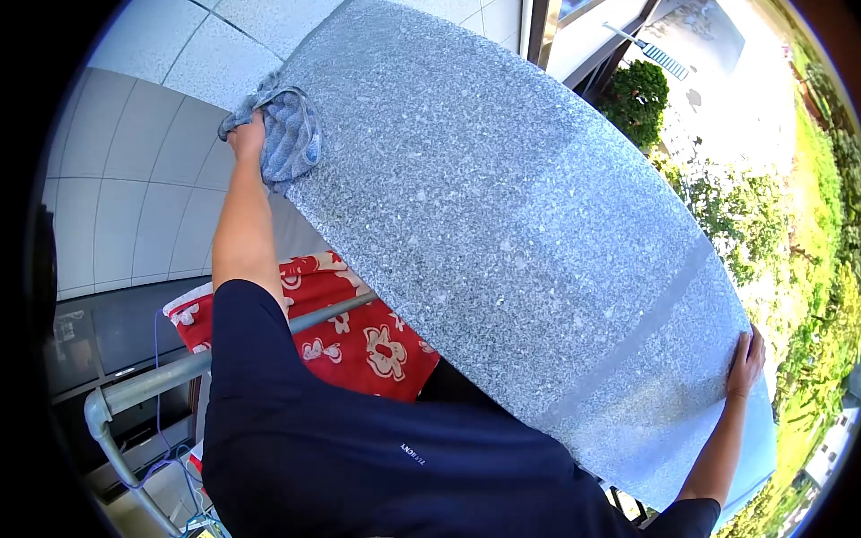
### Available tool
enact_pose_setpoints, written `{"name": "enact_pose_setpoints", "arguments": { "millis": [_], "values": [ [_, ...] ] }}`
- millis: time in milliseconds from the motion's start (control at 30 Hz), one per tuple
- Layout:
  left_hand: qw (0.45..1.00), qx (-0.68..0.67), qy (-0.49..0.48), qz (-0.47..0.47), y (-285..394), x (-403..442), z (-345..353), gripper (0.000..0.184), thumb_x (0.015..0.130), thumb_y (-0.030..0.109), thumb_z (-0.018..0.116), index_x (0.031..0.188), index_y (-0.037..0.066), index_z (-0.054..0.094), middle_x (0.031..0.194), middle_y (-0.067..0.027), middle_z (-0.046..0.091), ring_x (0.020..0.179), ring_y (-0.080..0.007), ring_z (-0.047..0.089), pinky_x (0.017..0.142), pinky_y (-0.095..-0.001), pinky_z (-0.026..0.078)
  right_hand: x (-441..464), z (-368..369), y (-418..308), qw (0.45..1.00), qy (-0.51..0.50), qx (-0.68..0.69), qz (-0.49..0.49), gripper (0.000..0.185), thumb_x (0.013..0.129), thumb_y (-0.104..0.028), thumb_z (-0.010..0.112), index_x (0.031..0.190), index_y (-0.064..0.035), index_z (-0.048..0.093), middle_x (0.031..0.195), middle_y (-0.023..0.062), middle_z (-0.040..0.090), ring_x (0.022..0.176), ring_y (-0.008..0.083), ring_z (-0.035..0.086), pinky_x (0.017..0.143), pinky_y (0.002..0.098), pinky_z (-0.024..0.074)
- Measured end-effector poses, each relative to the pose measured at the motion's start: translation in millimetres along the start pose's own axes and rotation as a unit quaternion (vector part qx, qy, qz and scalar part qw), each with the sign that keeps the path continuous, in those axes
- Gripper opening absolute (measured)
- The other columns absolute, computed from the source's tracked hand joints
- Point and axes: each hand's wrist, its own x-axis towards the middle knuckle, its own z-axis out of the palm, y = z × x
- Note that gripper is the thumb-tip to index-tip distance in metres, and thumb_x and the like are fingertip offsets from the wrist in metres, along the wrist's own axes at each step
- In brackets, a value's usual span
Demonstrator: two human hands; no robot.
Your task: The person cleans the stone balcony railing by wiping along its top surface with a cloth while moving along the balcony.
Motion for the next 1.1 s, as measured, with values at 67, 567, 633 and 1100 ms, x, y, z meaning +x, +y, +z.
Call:
{"name": "enact_pose_setpoints", "arguments": {
  "millis": [67, 567, 633, 1100],
  "values": [
    [0.994, 0.100, 0.012, 0.042, 10, -21, 0, 0.099, 0.099, 0.068, 0.045, 0.159, -0.010, 0.029, 0.169, -0.0286, 0.022, 0.159, -0.0400, 0.017, 0.128, -0.0488, 0.016, 0, 0, -2, 1.000, 0.008, 0.006, 0.003, 0.049, 0.109, -0.043, 0.047, 0.137, -0.0056, 0.062, 0.132, 0.0202, 0.065, 0.122, 0.0382, 0.059, 0.108, 0.0445, 0.0424],
    [0.856, -0.039, -0.079, 0.510, 178, -446, -93, 0.081, 0.104, 0.045, 0.053, 0.155, -0.013, 0.028, 0.165, -0.0361, 0.023, 0.156, -0.0497, 0.017, 0.128, -0.0585, 0.014, -6, -5, -19, 0.998, 0.056, -0.011, 0.015, 0.059, 0.104, -0.057, 0.050, 0.137, -0.0109, 0.064, 0.134, 0.0170, 0.065, 0.124, 0.0369, 0.060, 0.110, 0.0453, 0.0416],
    [0.793, -0.065, -0.140, 0.589, 207, -529, -125, 0.082, 0.104, 0.046, 0.053, 0.157, -0.011, 0.027, 0.166, -0.0345, 0.021, 0.158, -0.0468, 0.014, 0.129, -0.0565, 0.011, -9, -10, -26, 0.999, 0.019, -0.002, 0.032, 0.062, 0.104, -0.058, 0.049, 0.140, -0.0097, 0.063, 0.140, 0.0166, 0.062, 0.131, 0.0358, 0.055, 0.114, 0.0443, 0.0395],
    [0.766, -0.099, -0.142, 0.619, 223, -408, -97, 0.065, 0.105, 0.051, 0.051, 0.159, 0.017, 0.043, 0.172, -0.0086, 0.026, 0.159, -0.0285, 0.024, 0.129, -0.0502, 0.017, -8, -9, -20, 0.996, 0.050, 0.078, 0.000, 0.048, 0.104, -0.043, 0.060, 0.135, -0.0070, 0.066, 0.132, 0.0181, 0.066, 0.123, 0.0369, 0.061, 0.107, 0.0439, 0.0456]
  ]
}}
